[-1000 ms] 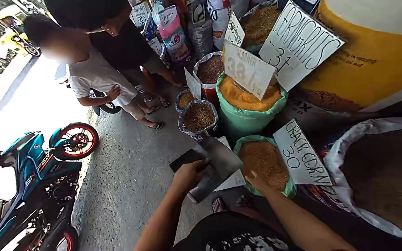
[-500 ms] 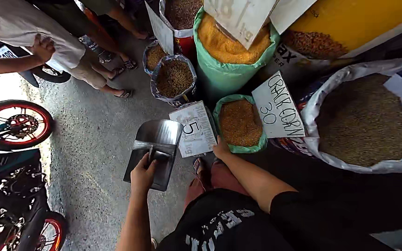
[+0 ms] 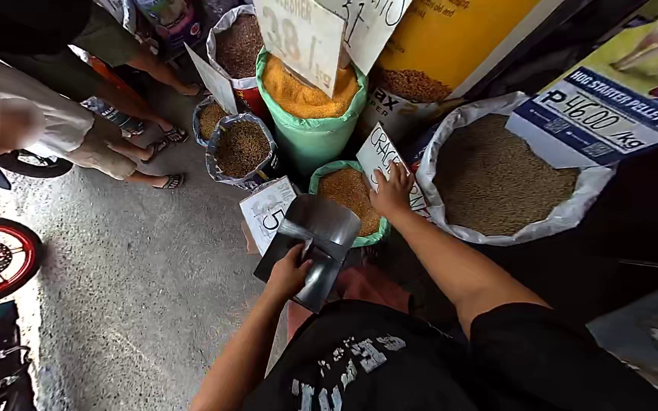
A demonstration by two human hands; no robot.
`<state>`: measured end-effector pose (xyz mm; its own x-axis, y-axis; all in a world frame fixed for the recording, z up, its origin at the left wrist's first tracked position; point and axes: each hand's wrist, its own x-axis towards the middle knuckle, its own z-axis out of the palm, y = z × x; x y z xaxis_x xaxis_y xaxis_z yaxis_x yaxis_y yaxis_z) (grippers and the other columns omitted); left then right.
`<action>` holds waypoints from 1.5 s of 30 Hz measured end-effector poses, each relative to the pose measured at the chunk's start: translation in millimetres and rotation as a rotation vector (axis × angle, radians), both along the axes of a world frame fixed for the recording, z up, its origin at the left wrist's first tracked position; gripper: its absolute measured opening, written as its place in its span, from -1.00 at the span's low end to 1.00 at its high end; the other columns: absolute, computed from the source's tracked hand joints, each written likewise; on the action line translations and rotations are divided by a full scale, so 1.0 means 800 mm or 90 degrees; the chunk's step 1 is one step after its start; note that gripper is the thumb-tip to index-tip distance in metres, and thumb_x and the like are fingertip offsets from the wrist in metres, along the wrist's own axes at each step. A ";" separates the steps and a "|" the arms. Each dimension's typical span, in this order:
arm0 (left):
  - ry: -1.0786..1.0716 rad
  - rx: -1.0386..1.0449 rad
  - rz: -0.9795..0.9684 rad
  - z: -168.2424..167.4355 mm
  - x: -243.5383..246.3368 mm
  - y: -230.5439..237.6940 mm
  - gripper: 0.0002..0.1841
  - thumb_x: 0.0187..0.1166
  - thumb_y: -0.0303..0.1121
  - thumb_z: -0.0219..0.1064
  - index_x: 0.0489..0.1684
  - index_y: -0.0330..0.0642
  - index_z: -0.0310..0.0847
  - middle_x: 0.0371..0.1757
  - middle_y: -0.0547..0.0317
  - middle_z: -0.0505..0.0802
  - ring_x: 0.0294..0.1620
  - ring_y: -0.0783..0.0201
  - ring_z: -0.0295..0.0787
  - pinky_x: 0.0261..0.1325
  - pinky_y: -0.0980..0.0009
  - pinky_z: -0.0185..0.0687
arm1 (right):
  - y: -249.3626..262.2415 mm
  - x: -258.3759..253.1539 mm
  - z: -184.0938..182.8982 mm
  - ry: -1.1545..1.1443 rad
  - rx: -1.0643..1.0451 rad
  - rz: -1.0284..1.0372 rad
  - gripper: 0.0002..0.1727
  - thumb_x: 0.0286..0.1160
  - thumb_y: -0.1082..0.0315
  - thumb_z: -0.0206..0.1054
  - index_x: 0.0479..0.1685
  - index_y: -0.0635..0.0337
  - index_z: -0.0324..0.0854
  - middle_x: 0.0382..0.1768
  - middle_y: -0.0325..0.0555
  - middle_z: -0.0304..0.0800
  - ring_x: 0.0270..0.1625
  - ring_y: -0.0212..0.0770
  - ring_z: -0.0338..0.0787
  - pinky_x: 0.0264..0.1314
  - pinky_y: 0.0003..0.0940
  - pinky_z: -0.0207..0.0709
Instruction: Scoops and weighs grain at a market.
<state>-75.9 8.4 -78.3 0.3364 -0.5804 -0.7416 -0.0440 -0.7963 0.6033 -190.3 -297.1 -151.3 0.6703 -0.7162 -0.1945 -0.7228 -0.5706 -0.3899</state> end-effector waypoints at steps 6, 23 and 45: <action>0.006 0.119 -0.053 -0.076 -0.083 -0.131 -0.46 0.85 -0.14 0.05 0.79 -0.05 0.24 0.17 -0.23 0.81 0.03 -0.11 0.85 0.18 -0.11 0.71 | -0.120 -0.010 0.006 0.069 -0.040 0.144 -0.24 0.49 0.53 0.29 0.80 0.14 0.26 0.87 0.37 -0.18 0.86 0.46 -0.06 0.81 0.42 -0.09; -0.031 0.219 0.344 -0.307 -0.207 -0.257 -0.39 0.80 -0.10 0.10 0.84 -0.05 0.22 0.36 -0.23 0.79 0.39 -0.16 0.75 0.50 -0.16 0.56 | -0.117 -0.055 -0.048 0.277 -0.048 0.326 0.07 0.37 0.43 0.40 0.87 0.46 -0.24 0.83 0.58 -0.54 0.91 0.39 -0.30 0.85 0.30 -0.23; -0.236 0.024 0.440 -0.370 -0.226 -0.242 -0.47 0.68 -0.17 0.27 0.59 -0.22 0.55 0.20 -0.19 0.88 0.23 -0.07 0.87 0.42 -0.05 0.64 | -0.134 -0.060 -0.049 0.093 0.058 0.341 -0.07 0.32 0.53 0.37 0.84 0.30 0.09 0.84 0.52 -0.68 0.85 0.52 -0.10 0.69 0.27 0.26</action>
<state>-256.8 -185.3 -374.3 0.8419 -0.1249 -0.5250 0.2761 -0.7362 0.6179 -238.3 -404.7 -190.4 0.8971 -0.2587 -0.3583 -0.3913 -0.8417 -0.3720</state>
